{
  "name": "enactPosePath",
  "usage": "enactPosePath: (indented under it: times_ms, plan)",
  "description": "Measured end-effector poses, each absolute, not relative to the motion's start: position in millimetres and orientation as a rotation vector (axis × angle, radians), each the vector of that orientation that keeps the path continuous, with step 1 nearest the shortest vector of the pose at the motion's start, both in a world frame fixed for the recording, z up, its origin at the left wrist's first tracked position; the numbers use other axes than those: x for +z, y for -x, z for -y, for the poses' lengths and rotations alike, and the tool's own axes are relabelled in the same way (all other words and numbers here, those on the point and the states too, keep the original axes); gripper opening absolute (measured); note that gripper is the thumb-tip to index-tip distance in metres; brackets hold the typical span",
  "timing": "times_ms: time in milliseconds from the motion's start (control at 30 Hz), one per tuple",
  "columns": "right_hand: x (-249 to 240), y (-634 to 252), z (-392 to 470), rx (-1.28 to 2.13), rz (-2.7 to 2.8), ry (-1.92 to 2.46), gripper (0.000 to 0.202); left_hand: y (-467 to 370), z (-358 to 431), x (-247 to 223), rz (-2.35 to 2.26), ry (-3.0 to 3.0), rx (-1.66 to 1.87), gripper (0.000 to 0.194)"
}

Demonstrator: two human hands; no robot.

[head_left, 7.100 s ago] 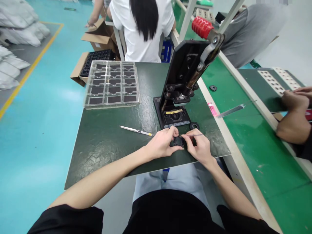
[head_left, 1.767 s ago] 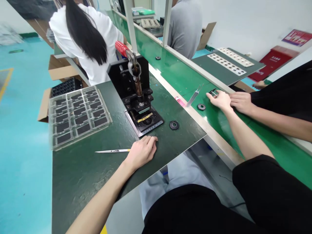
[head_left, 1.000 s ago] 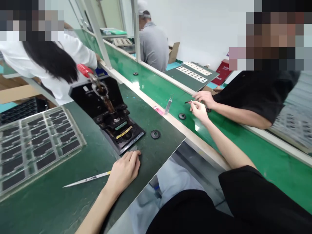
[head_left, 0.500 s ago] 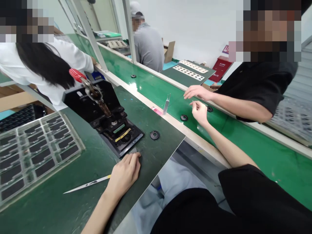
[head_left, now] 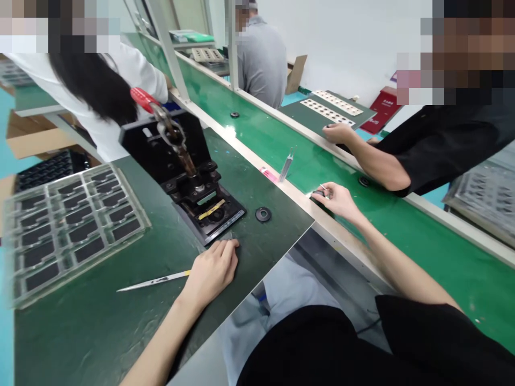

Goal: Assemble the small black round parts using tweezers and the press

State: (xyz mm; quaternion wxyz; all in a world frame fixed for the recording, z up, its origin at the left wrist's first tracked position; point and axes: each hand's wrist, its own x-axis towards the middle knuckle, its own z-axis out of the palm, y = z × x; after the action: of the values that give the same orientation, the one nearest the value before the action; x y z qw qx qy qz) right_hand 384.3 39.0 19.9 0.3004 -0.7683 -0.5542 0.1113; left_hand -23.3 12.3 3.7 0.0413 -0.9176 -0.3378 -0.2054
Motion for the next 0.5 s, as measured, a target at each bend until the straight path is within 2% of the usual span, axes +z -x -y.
enactPosePath:
  times_ms: [133, 233, 400, 500]
  plan:
    - [30.9, -348.9, -4.0, 0.016, 1.517, 1.840, 0.037, 21.7, -6.1, 3.4, 1.039, 2.846, -0.652, 0.014]
    - [27.6, -290.5, 19.4, -0.176, 1.601, 1.646, 0.023, 17.7, 0.9, 4.8, 1.096, 2.874, -0.734, 0.012]
    - [7.8, -184.9, 32.0, 0.184, 1.921, 1.364, 0.011, 12.5, 8.0, 5.8, 1.286, 2.758, -0.927, 0.014]
    - [12.3, -166.7, 29.1, 0.572, 1.959, 1.285, 0.010, 12.2, 8.4, 4.6, 1.402, 2.689, -1.018, 0.014]
